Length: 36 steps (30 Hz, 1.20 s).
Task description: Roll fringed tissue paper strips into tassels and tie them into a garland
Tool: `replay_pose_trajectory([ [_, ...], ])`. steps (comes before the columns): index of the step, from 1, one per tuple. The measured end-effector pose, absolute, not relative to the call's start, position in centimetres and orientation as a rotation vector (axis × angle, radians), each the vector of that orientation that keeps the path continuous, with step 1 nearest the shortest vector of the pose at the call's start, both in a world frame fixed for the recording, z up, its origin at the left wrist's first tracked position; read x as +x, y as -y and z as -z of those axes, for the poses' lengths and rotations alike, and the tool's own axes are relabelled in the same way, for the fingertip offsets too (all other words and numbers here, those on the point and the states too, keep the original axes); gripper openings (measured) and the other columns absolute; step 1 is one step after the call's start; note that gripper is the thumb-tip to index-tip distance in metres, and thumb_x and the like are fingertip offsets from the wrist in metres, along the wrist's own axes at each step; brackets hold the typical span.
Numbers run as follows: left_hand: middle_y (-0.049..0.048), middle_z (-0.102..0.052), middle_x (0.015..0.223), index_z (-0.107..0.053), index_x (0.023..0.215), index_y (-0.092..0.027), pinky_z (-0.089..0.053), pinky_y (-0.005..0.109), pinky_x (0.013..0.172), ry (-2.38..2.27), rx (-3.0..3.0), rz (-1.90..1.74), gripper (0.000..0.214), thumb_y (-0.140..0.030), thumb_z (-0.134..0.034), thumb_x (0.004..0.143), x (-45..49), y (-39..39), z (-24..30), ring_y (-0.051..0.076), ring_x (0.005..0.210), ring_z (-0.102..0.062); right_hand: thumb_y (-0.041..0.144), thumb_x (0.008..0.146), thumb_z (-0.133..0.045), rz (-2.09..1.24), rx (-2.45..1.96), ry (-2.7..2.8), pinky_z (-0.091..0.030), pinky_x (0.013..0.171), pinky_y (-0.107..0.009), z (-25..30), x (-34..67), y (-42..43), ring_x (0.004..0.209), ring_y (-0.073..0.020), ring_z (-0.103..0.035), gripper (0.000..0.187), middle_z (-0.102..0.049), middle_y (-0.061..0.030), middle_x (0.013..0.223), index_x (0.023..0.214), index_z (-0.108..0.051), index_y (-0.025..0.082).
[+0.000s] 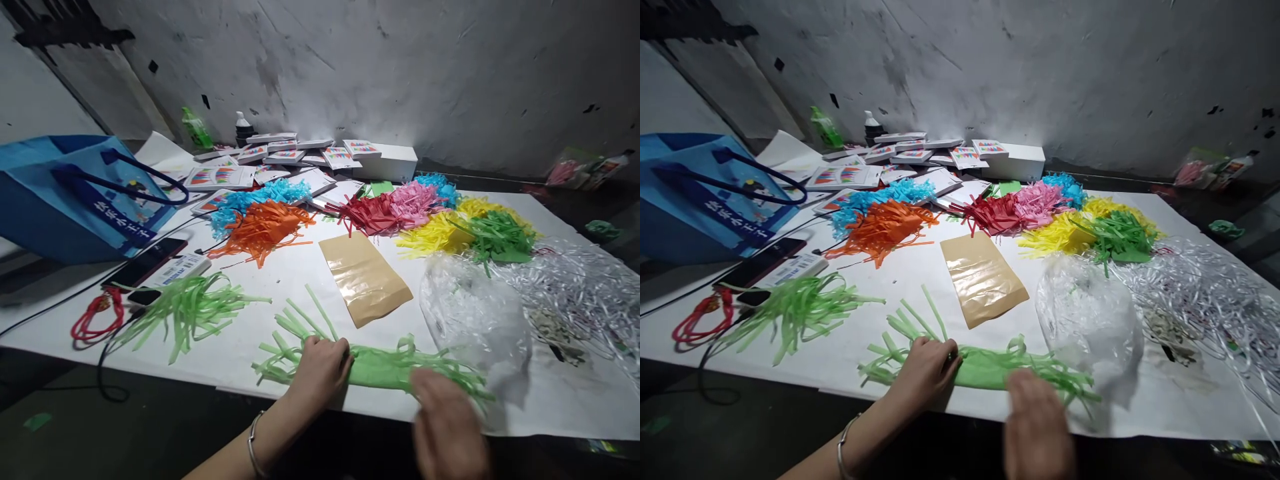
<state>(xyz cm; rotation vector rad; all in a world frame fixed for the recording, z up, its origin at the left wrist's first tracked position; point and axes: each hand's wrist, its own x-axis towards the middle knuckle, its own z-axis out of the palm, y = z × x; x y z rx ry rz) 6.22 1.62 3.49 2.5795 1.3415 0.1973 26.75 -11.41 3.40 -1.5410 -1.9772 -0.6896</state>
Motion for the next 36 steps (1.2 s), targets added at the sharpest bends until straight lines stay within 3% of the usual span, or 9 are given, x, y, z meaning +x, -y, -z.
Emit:
replay_pose_trajectory([
  [3,0.0068,-0.073,0.075,-0.066,0.084,-0.017,-0.039,0.039,0.075,-1.360,2.579,-0.238,0.011,-0.018,-0.059,0.092,5.8,-1.8,-3.5,0.026,0.075,-0.068,0.020,0.090,-0.057,0.418,-1.421,2.177,-0.049,0.103,-0.043,-1.9,23.3,9.5,0.127,-0.0278,-0.058,0.042,-0.065,-0.0108,0.134,0.131,-0.059,0.010],
  [5,0.0099,-0.075,0.093,-0.068,0.096,-0.017,-0.039,0.044,0.083,-1.385,2.591,-0.369,0.008,-0.020,-0.062,0.091,5.2,-1.8,-3.4,0.029,0.090,-0.067,0.029,0.093,-0.058,0.333,-1.473,2.120,-0.049,0.103,-0.044,-0.4,22.5,8.8,0.126,-0.0279,-0.059,0.042,-0.064,-0.0100,0.136,0.131,-0.059,0.010],
  [8,0.0099,-0.070,0.116,-0.064,0.114,-0.021,-0.029,0.052,0.104,-1.046,2.740,-0.713,0.030,-0.032,-0.070,0.087,4.2,-1.3,-2.9,0.031,0.111,-0.059,0.024,0.096,-0.055,0.357,-1.411,2.097,-0.045,0.106,-0.042,1.2,23.0,9.1,0.124,-0.0266,-0.061,0.035,-0.066,-0.0099,0.133,0.127,-0.063,0.009],
  [11,0.0010,-0.072,0.104,-0.065,0.106,-0.025,-0.020,0.048,0.112,-0.588,2.858,-0.742,0.021,-0.034,-0.071,0.088,3.4,-0.5,-2.2,0.024,0.107,-0.059,0.014,0.096,-0.053,0.436,-1.278,2.097,-0.045,0.104,-0.040,1.4,23.7,10.0,0.115,-0.0245,-0.066,0.025,-0.074,-0.0099,0.118,0.115,-0.068,0.009],
  [16,-0.0022,-0.072,0.094,-0.064,0.100,-0.024,-0.019,0.046,0.112,-0.480,2.824,-0.667,0.009,-0.029,-0.066,0.093,2.7,0.4,-1.4,0.020,0.098,-0.059,0.006,0.099,-0.040,0.365,-1.163,2.063,-0.047,0.096,-0.034,0.8,24.4,11.0,0.102,-0.0182,-0.070,0.031,-0.078,-0.0074,0.102,0.106,-0.070,0.011],
  [21,-0.0020,-0.070,0.085,-0.061,0.087,-0.021,-0.027,0.044,0.104,-0.605,2.695,-0.795,0.019,-0.019,-0.050,0.101,3.0,0.9,-1.1,0.018,0.087,-0.057,0.010,0.095,-0.052,0.206,-1.340,1.930,-0.042,0.098,-0.040,1.5,24.3,11.5,0.103,-0.0221,-0.065,0.018,-0.074,-0.0072,0.103,0.102,-0.068,0.017],
  [26,0.0009,-0.065,0.081,-0.057,0.077,-0.018,-0.032,0.041,0.086,-0.979,2.716,-0.647,0.018,-0.014,-0.057,0.095,4.6,0.5,-1.2,0.021,0.080,-0.054,0.017,0.098,-0.050,0.288,-1.714,1.641,-0.036,0.093,-0.049,2.1,23.1,11.2,0.093,-0.0259,-0.063,0.017,-0.068,-0.0077,0.092,0.087,-0.063,0.020],
  [30,0.0022,-0.065,0.082,-0.060,0.076,-0.019,-0.032,0.042,0.082,-1.182,2.730,-0.576,0.014,-0.017,-0.072,0.084,5.7,0.0,-1.3,0.023,0.080,-0.055,0.019,0.098,-0.050,0.457,-1.792,1.556,-0.037,0.093,-0.050,1.1,22.2,10.3,0.093,-0.0276,-0.063,0.016,-0.069,-0.0107,0.094,0.091,-0.064,0.018],
  [36,-0.0005,-0.068,0.092,-0.062,0.091,-0.021,-0.029,0.041,0.093,-0.646,2.773,-0.642,0.009,-0.021,-0.071,0.088,4.6,-0.2,-1.3,0.021,0.089,-0.055,0.021,0.099,-0.049,0.249,-1.418,1.784,-0.027,0.112,-0.043,0.8,22.7,10.6,0.097,-0.0209,-0.066,0.022,-0.074,-0.0053,0.096,0.103,-0.070,0.017],
])
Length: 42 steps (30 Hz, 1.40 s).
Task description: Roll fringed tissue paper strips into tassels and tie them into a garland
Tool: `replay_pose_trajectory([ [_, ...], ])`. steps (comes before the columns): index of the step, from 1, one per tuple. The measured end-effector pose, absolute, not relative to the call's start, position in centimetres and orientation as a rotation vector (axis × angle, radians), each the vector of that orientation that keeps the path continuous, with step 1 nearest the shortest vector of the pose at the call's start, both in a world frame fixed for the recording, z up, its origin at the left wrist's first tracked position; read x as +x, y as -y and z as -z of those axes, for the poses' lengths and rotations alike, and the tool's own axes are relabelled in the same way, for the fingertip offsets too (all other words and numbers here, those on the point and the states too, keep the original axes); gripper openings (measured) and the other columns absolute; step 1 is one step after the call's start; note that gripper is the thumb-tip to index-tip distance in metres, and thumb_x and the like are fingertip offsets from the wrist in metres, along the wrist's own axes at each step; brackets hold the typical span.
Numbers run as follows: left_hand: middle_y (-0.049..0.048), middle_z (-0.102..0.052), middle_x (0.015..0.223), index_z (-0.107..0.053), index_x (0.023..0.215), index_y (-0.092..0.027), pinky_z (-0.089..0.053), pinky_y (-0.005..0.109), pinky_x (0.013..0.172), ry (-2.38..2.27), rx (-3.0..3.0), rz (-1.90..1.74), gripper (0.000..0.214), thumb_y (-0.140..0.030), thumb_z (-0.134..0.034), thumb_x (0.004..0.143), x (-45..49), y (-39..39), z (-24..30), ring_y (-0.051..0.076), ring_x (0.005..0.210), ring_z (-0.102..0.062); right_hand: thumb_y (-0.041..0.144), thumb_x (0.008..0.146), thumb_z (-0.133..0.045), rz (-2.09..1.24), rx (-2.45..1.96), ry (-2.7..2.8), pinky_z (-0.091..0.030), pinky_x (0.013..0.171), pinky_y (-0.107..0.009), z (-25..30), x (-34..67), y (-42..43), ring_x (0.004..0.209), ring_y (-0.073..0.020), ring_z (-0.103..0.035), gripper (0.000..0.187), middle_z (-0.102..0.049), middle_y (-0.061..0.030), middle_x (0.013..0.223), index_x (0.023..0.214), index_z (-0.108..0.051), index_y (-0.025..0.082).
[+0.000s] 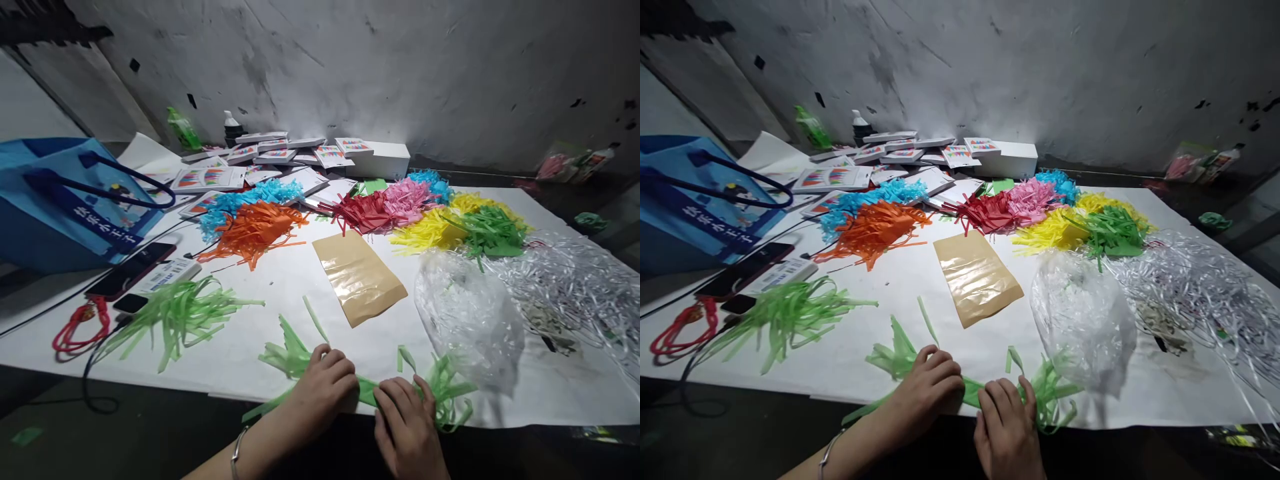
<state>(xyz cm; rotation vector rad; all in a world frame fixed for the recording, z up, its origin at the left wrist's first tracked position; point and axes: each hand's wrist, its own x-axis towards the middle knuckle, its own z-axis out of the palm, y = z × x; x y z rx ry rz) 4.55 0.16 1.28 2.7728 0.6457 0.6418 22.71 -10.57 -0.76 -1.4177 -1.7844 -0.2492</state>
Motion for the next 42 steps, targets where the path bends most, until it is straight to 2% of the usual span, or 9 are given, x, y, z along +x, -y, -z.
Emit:
replay_pose_trajectory([
  [3,0.0002,-0.069,0.092,-0.063,0.098,-0.023,-0.027,0.043,0.096,-0.523,2.772,-0.652,0.014,-0.035,-0.067,0.093,3.4,0.4,-1.4,0.022,0.091,-0.054,0.019,0.096,-0.056,0.286,-1.365,1.901,-0.024,0.116,-0.041,0.6,23.5,11.1,0.097,-0.0201,-0.067,0.018,-0.076,-0.0045,0.098,0.106,-0.071,0.016],
  [5,-0.0001,-0.069,0.090,-0.063,0.097,-0.022,-0.026,0.043,0.098,-0.492,2.760,-0.684,0.007,-0.024,-0.056,0.099,3.0,0.8,-1.5,0.021,0.089,-0.054,0.014,0.096,-0.053,0.257,-1.329,1.914,-0.024,0.117,-0.040,0.5,23.9,11.4,0.097,-0.0179,-0.068,0.020,-0.076,-0.0023,0.095,0.103,-0.071,0.018],
  [8,-0.0005,-0.067,0.083,-0.060,0.086,-0.020,-0.028,0.042,0.096,-0.535,2.701,-0.763,0.021,-0.014,-0.046,0.101,3.0,1.3,-1.7,0.019,0.084,-0.053,0.013,0.095,-0.055,0.185,-1.354,1.878,-0.022,0.118,-0.040,0.7,24.2,11.7,0.099,-0.0171,-0.067,0.018,-0.075,-0.0003,0.094,0.098,-0.071,0.021],
  [15,0.0029,-0.064,0.088,-0.057,0.079,-0.019,-0.034,0.041,0.086,-0.886,2.587,-0.664,0.016,-0.013,-0.053,0.093,3.9,1.5,-2.2,0.021,0.085,-0.054,0.018,0.092,-0.061,0.241,-1.634,1.665,-0.020,0.117,-0.048,2.6,23.5,12.2,0.104,-0.0209,-0.065,0.009,-0.070,-0.0036,0.102,0.087,-0.065,0.023],
  [19,0.0038,-0.064,0.091,-0.057,0.080,-0.018,-0.034,0.041,0.087,-0.948,2.598,-0.662,0.011,-0.010,-0.061,0.086,4.2,1.3,-1.8,0.021,0.085,-0.055,0.012,0.094,-0.054,0.241,-1.638,1.663,-0.023,0.115,-0.050,2.3,22.8,12.0,0.105,-0.0212,-0.064,0.016,-0.069,-0.0056,0.105,0.097,-0.066,0.023],
  [22,0.0015,-0.066,0.091,-0.061,0.088,-0.020,-0.032,0.041,0.090,-0.741,2.676,-0.685,0.016,-0.006,-0.055,0.091,4.0,1.2,-1.5,0.020,0.085,-0.054,0.011,0.094,-0.046,0.136,-1.526,1.701,-0.022,0.116,-0.050,1.3,22.5,11.8,0.104,-0.0207,-0.064,0.026,-0.071,-0.0021,0.099,0.099,-0.067,0.024],
  [31,-0.0001,-0.067,0.082,-0.061,0.083,-0.020,-0.030,0.041,0.093,-0.568,2.689,-0.718,0.026,-0.014,-0.044,0.103,3.4,1.8,-1.7,0.018,0.080,-0.052,0.015,0.096,-0.055,0.071,-1.411,1.839,-0.022,0.114,-0.039,0.0,23.6,11.8,0.087,-0.0158,-0.065,0.014,-0.069,0.0026,0.084,0.091,-0.066,0.022],
  [36,-0.0007,-0.066,0.080,-0.059,0.082,-0.020,-0.030,0.039,0.086,-0.689,2.658,-0.764,0.023,-0.017,-0.049,0.102,3.9,2.0,-1.4,0.018,0.076,-0.051,0.018,0.098,-0.050,-0.045,-1.573,1.689,-0.021,0.114,-0.046,1.0,22.8,12.4,0.095,-0.0182,-0.064,0.019,-0.067,0.0004,0.090,0.088,-0.064,0.024],
  [42,0.0016,-0.064,0.085,-0.057,0.081,-0.019,-0.030,0.041,0.083,-0.929,2.683,-0.545,0.016,-0.009,-0.055,0.094,4.7,2.7,-1.8,0.021,0.082,-0.052,0.018,0.098,-0.049,0.090,-1.774,1.568,-0.020,0.113,-0.054,1.2,21.7,12.6,0.102,-0.0234,-0.063,0.018,-0.068,-0.0029,0.097,0.085,-0.061,0.024],
])
